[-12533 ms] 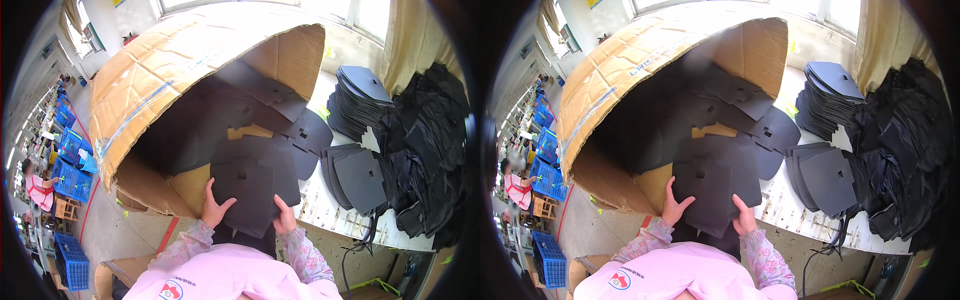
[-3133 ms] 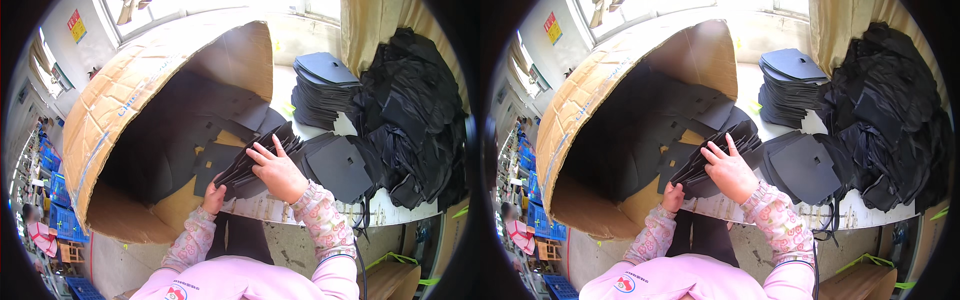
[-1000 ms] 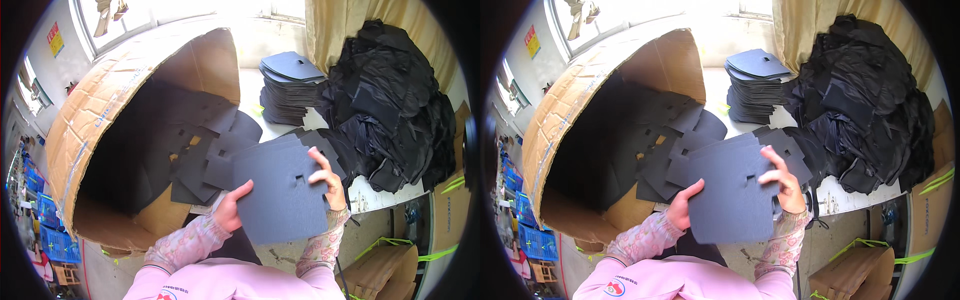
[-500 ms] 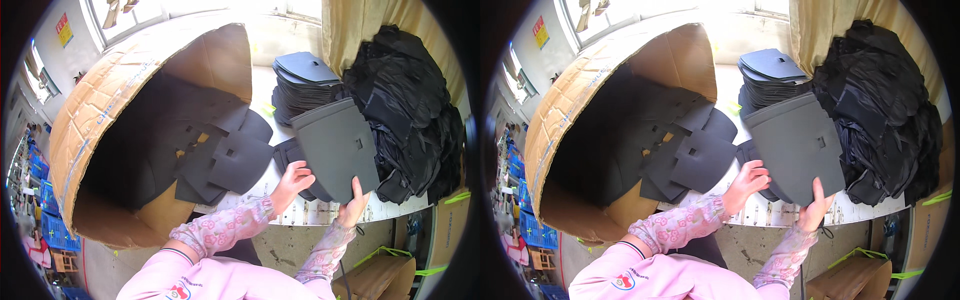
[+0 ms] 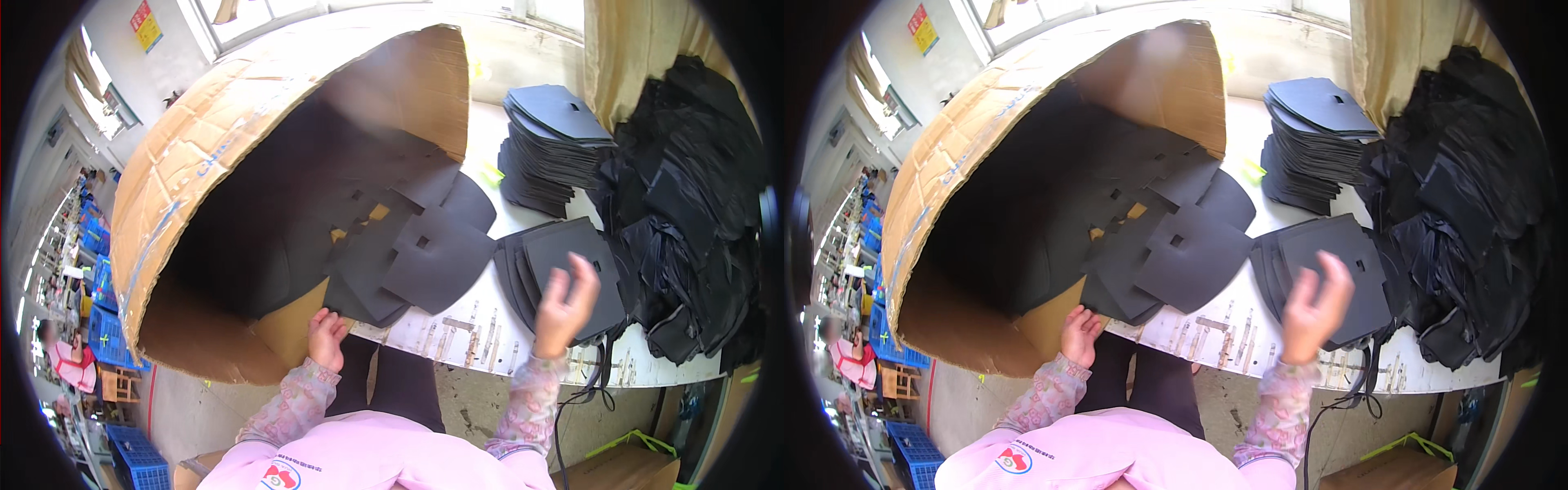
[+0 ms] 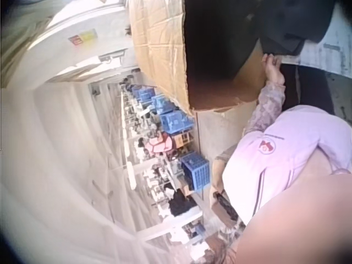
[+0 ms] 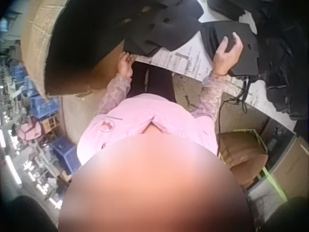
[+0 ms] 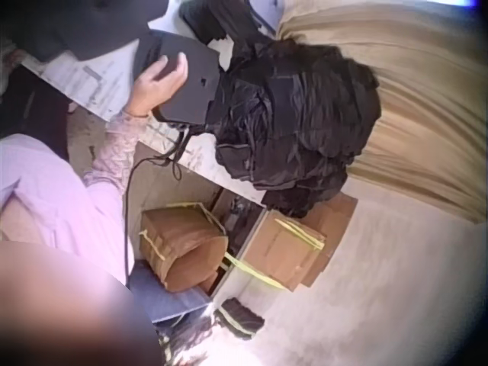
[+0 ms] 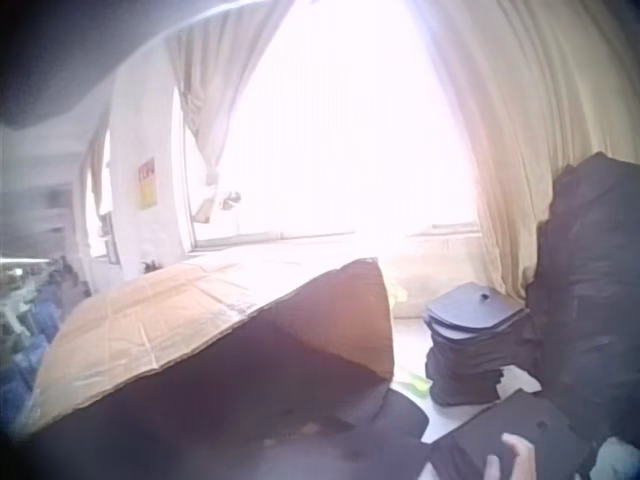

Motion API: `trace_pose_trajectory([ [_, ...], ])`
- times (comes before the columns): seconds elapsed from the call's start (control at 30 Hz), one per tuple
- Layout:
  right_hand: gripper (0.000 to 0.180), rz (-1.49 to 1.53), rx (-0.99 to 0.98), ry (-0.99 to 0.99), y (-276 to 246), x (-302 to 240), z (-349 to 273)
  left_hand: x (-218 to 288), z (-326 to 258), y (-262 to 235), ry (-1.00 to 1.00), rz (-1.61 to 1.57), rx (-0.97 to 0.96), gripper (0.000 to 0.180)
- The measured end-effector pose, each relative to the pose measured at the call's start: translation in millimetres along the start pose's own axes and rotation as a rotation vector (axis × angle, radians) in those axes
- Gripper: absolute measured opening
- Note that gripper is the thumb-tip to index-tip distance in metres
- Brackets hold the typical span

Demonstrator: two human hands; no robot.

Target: The recorder sorts through a large box of black fabric garment panels, inspecting them and stacking them into organized piles on a workbench.

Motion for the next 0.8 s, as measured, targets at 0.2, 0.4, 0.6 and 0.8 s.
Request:
trace_pose_trajectory([
  [0.2, 0.074, -0.208, -0.495, -0.240, 191.5, 9.9, -17.0, -0.3, -1.2, 24.4, 0.029, 0.053, 0.019, 0.043],
  [0.4, 0.093, -0.529, -0.950, -0.116, 244.9, 33.3, -28.8, 1.9, -0.4, 65.3, 0.024, 0.095, -0.135, 0.047],
  [0.6, 0.090, -0.450, -1.009, -0.113, 242.3, 40.4, -41.6, -13.1, 11.8, 86.8, 0.020, 0.243, -0.186, 0.052],
  [0.8, 0.073, -0.249, -1.223, 0.124, 235.1, 52.9, -44.8, -26.5, 15.1, 97.1, -0.088, 0.140, -0.260, 0.032],
])
Point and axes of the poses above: each hand's wrist, its own z-axis towards the middle knuckle, its own y-axis out of the palm, x = y × z, the point moved 9 cm from there along z, towards the middle knuckle, and after that the axes turned 6 degrees about y, right-handed, at the moved point
